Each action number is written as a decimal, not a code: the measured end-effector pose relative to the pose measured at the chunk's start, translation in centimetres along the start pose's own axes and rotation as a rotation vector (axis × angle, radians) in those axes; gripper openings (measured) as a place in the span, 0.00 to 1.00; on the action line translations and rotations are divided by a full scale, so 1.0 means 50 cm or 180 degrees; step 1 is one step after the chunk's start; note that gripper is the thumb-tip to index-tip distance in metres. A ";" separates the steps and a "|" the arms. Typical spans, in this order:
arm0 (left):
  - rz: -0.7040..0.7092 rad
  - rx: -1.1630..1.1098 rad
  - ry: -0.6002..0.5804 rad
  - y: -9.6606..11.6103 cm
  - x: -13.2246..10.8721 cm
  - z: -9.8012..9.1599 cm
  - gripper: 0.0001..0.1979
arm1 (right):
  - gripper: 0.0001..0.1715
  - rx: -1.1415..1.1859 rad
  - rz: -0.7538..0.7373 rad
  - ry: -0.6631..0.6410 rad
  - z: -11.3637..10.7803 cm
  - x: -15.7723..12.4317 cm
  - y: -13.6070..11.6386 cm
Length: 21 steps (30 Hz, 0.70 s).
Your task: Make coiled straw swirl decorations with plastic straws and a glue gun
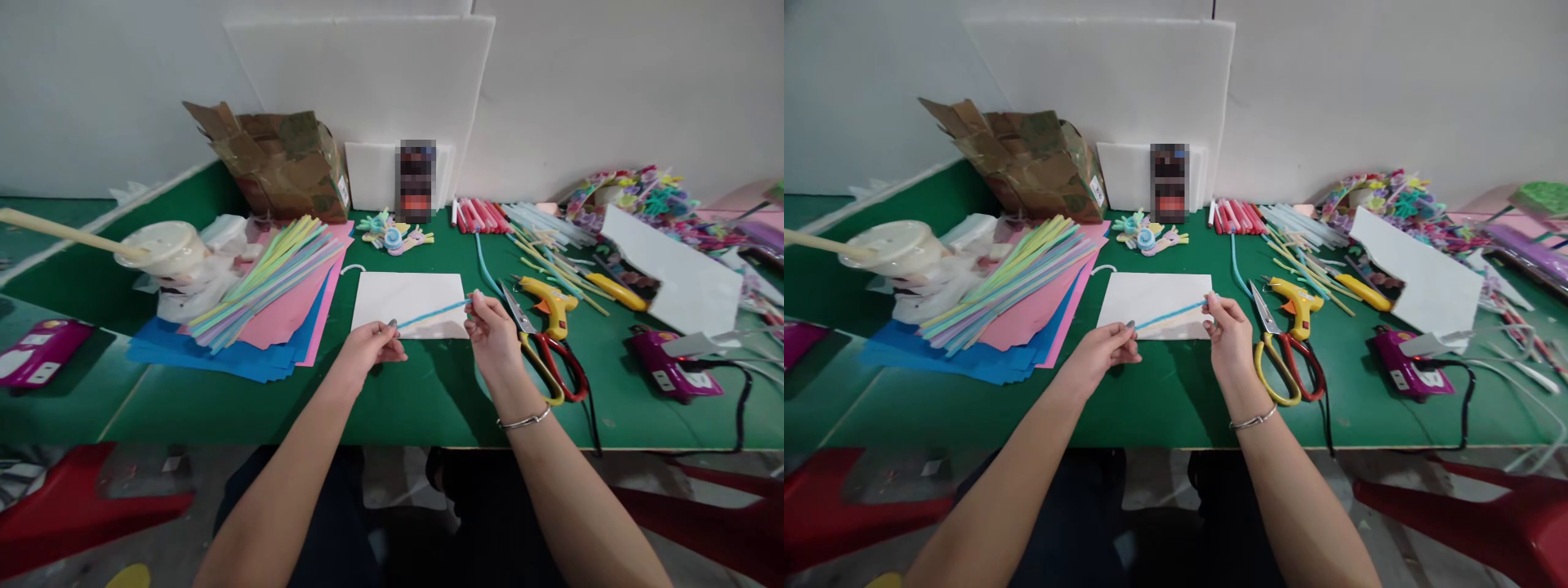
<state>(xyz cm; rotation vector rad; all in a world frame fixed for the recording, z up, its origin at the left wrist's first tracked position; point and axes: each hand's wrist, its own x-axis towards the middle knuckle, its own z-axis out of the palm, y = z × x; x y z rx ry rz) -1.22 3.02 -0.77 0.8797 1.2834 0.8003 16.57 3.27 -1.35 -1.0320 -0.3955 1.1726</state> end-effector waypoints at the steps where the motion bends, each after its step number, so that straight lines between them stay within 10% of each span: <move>1: -0.0374 -0.0336 -0.0093 0.002 0.003 -0.003 0.13 | 0.17 -0.0032 -0.0077 -0.0021 0.002 -0.002 0.000; 13: -0.1302 -0.1533 -0.0564 0.015 -0.008 -0.007 0.14 | 0.11 -0.0301 -0.0952 -0.0463 -0.005 -0.010 -0.013; 21: -0.1195 -0.1472 -0.0815 0.011 -0.007 -0.015 0.13 | 0.22 0.0041 -0.0302 -0.1009 0.005 -0.022 -0.024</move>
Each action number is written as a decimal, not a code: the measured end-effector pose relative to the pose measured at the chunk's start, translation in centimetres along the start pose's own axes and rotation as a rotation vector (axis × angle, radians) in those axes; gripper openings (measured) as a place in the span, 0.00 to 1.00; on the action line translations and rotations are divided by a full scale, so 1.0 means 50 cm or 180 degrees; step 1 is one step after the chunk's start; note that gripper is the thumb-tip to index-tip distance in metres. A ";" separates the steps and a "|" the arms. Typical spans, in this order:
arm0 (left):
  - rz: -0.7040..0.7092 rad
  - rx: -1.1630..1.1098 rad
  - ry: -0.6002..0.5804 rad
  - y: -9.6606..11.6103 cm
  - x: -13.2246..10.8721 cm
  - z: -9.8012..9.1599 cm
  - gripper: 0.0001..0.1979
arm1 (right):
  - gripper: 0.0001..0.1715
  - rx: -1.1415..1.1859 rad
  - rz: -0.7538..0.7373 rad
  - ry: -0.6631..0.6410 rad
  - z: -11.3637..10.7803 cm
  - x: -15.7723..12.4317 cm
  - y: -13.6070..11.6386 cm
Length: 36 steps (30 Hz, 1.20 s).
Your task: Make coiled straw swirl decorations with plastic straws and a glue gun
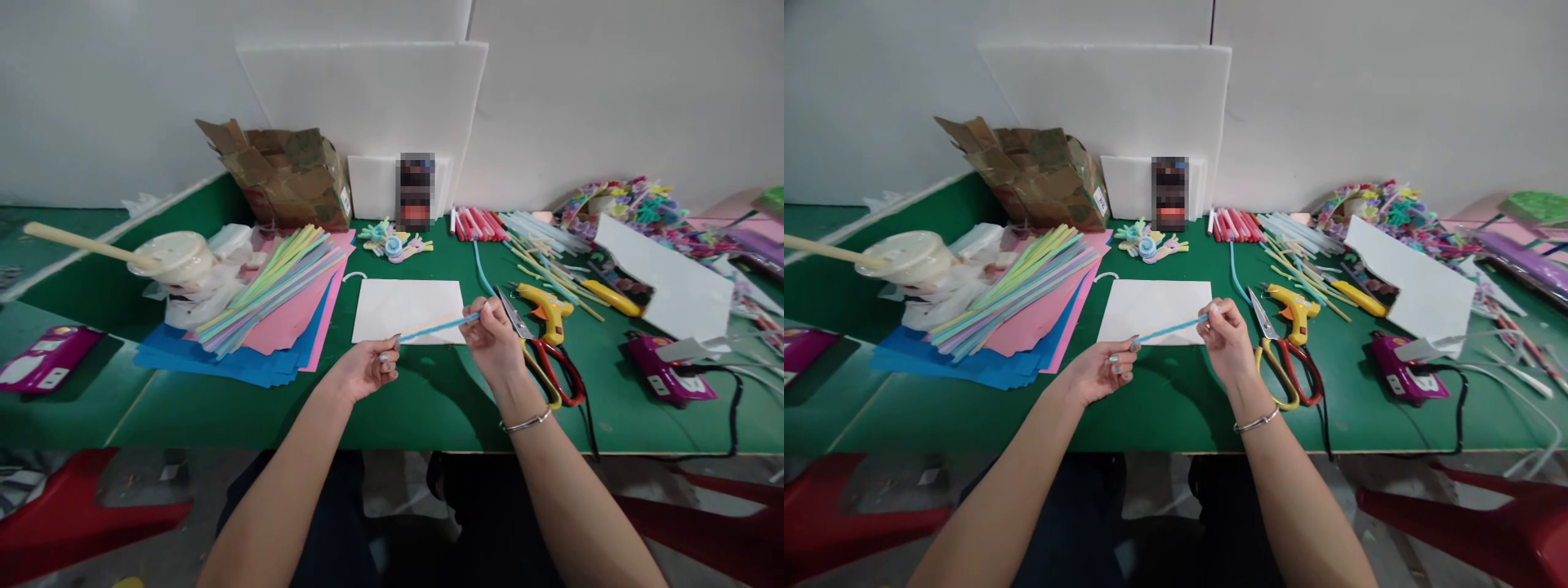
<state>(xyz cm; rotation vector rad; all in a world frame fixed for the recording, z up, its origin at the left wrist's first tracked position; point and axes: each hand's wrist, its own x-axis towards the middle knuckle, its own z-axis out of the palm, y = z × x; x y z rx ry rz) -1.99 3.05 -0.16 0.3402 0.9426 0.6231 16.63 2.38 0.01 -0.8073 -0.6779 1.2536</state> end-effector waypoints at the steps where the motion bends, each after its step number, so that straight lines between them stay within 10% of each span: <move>1: -0.0026 -0.0035 0.0000 0.000 0.000 -0.001 0.14 | 0.23 0.0022 0.0017 -0.0065 0.001 -0.001 -0.002; 6: -0.0041 -0.0119 0.0062 0.001 0.004 0.000 0.15 | 0.22 0.0058 -0.0050 -0.0146 -0.002 0.000 -0.005; 16: 0.1438 0.1452 0.0780 0.003 0.011 -0.007 0.14 | 0.14 -0.0930 -0.0171 0.0422 -0.018 0.012 0.019; 25: 0.2759 0.1201 0.1169 0.002 0.018 -0.016 0.15 | 0.09 -0.1342 -0.0649 0.0175 -0.004 -0.003 0.017; 36: 0.2656 0.1458 0.1064 -0.013 0.030 -0.011 0.08 | 0.16 -0.0512 0.0573 0.0728 -0.023 0.024 0.044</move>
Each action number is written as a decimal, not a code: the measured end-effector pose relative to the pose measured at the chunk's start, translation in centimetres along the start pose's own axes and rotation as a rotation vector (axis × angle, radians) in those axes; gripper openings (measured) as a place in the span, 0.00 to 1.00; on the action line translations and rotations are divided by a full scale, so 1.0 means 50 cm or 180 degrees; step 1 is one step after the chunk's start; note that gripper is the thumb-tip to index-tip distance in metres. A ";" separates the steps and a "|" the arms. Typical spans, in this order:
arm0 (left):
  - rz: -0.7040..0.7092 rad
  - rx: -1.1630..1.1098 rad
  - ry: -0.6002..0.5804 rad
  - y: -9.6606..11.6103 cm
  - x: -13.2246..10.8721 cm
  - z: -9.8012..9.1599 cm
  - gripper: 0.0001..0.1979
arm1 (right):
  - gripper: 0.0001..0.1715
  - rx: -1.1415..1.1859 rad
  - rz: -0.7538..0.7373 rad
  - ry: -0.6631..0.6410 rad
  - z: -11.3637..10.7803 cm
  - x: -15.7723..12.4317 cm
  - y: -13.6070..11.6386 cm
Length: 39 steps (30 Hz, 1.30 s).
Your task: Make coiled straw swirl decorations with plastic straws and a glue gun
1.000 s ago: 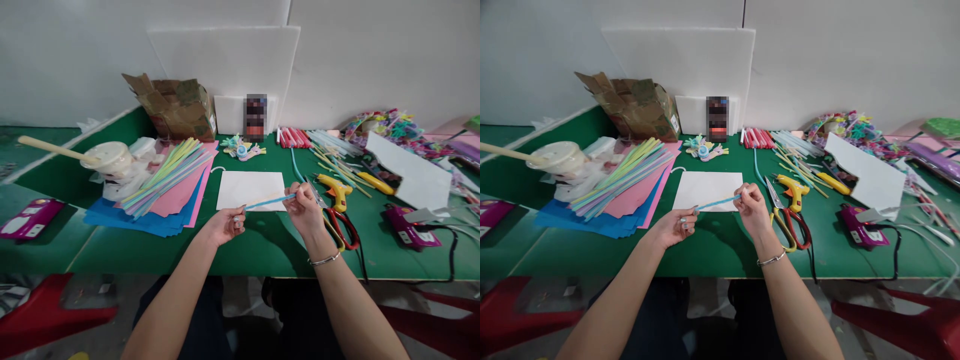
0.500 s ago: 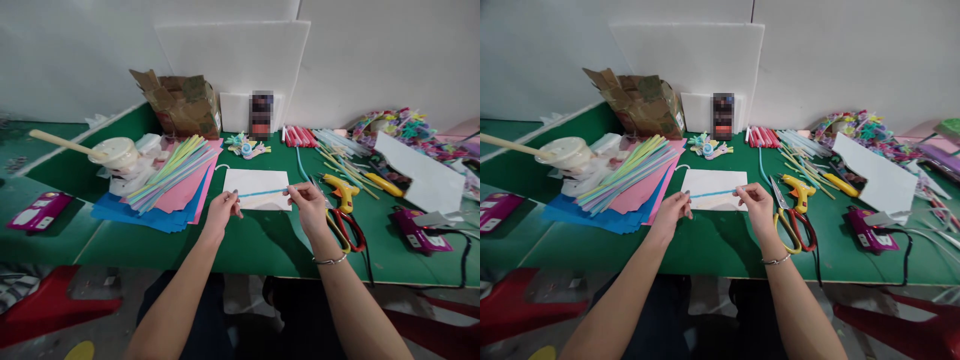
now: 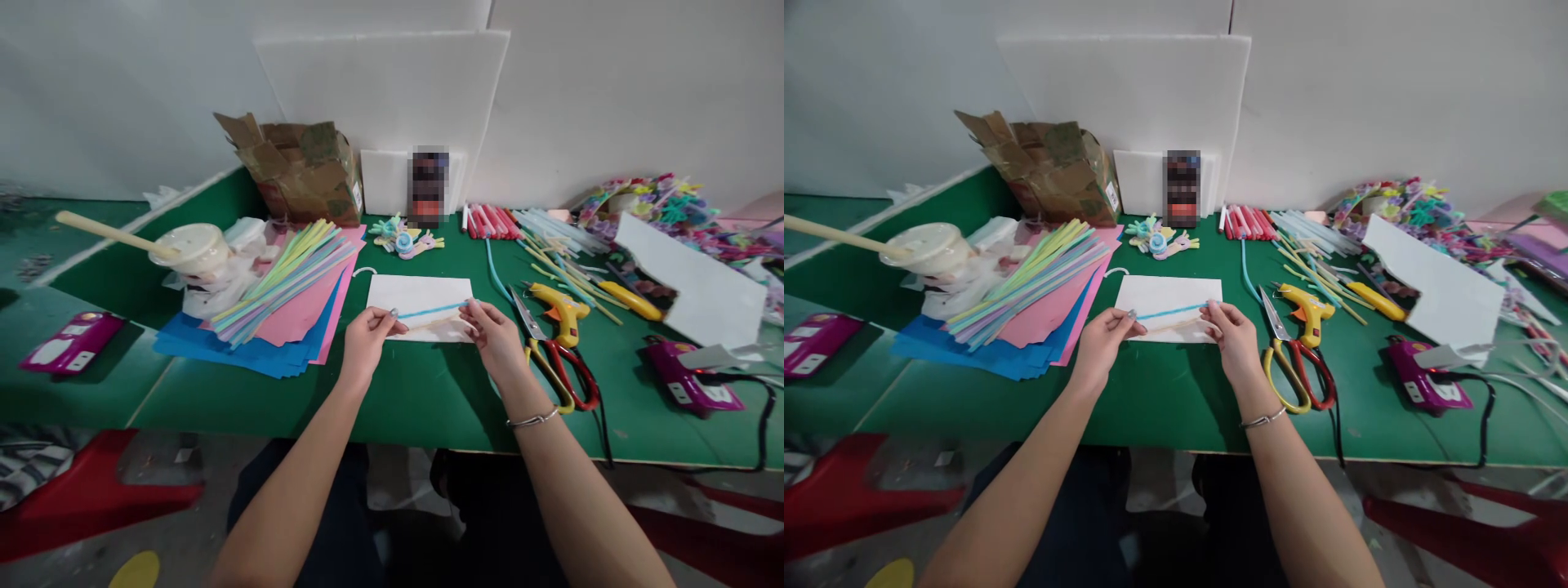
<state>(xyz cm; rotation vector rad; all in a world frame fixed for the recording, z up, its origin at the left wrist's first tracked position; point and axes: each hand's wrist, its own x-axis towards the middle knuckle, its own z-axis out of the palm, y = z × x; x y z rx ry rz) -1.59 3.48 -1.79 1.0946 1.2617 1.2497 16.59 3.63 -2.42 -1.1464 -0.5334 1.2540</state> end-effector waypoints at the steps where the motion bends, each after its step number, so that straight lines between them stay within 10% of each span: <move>1: 0.0026 0.0059 0.0003 0.000 -0.003 0.002 0.08 | 0.16 0.0049 0.0084 -0.0062 0.003 -0.002 0.000; 21: -0.0514 -0.1677 -0.0671 -0.016 -0.027 0.043 0.16 | 0.16 0.0112 0.0516 -0.0870 0.057 -0.063 0.021; 30: 0.0476 0.1143 0.0102 -0.009 0.011 -0.020 0.04 | 0.16 0.0574 -0.0462 0.0705 -0.006 -0.004 -0.019; 39: 0.1205 0.2914 -0.0414 -0.036 0.004 -0.002 0.03 | 0.16 0.0146 0.0161 0.0185 0.017 -0.020 0.020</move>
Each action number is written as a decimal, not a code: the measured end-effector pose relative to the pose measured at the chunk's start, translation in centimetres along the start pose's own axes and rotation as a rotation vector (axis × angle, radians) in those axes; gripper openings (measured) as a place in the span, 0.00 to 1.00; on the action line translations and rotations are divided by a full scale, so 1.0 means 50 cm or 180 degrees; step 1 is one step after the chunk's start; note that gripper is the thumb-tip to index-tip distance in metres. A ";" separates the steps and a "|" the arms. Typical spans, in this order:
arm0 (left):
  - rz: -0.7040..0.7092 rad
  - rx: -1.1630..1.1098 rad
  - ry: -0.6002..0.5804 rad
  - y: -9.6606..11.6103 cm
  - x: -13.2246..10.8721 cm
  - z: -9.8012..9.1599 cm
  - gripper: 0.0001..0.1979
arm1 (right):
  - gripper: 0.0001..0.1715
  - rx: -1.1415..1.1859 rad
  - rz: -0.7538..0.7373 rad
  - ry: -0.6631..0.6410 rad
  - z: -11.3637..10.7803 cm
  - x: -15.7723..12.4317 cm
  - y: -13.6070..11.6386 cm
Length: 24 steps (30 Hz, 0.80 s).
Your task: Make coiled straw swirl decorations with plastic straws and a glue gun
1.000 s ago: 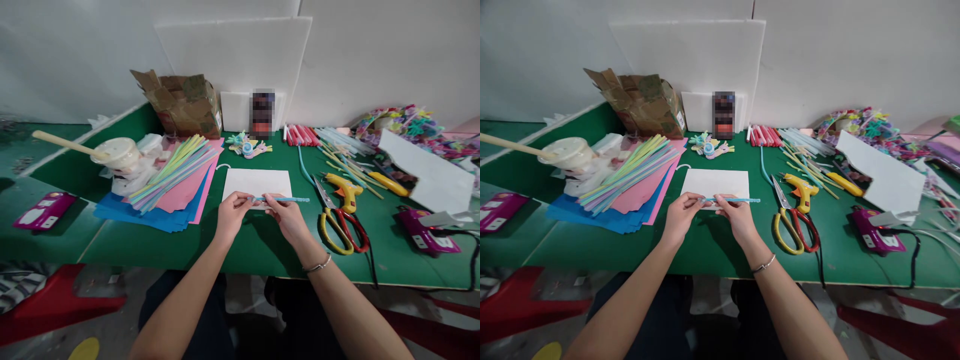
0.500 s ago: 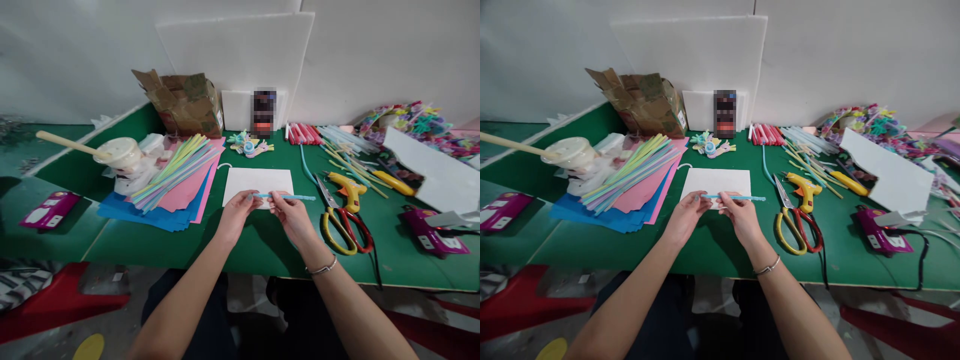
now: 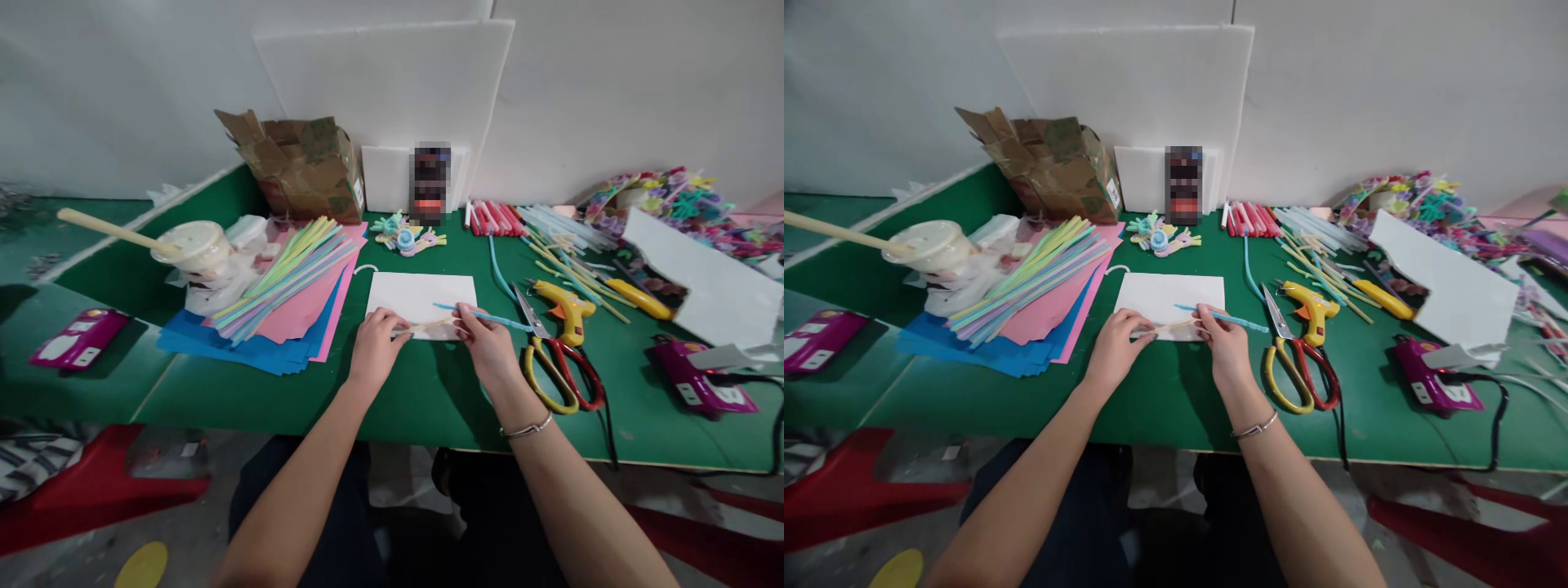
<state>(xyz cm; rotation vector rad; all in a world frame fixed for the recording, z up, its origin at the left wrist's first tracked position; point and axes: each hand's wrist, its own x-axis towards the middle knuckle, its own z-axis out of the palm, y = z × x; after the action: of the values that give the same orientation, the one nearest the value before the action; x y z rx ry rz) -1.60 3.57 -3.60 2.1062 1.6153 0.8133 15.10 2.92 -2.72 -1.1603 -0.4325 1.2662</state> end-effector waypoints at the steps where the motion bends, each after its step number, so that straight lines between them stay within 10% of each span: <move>1: 0.0015 -0.0044 0.0005 -0.002 0.001 0.000 0.04 | 0.17 -0.0002 0.0055 -0.0066 0.003 -0.002 0.006; 10: -0.0120 0.0171 0.0162 0.000 0.005 -0.001 0.04 | 0.17 -0.0107 0.0089 -0.0015 -0.002 0.002 0.008; 16: -0.0524 -0.0021 0.0626 -0.003 -0.002 -0.004 0.12 | 0.15 -0.0412 -0.0749 0.0442 -0.021 0.016 -0.013; 24: -0.0811 -0.0254 0.0229 -0.005 -0.005 0.000 0.20 | 0.16 -0.0298 -0.0802 0.0347 -0.025 0.024 -0.010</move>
<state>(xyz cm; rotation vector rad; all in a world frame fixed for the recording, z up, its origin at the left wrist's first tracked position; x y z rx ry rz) -1.81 3.42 -3.81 1.7889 1.8103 0.8597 16.73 3.53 -3.19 -1.2064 -0.5433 0.9688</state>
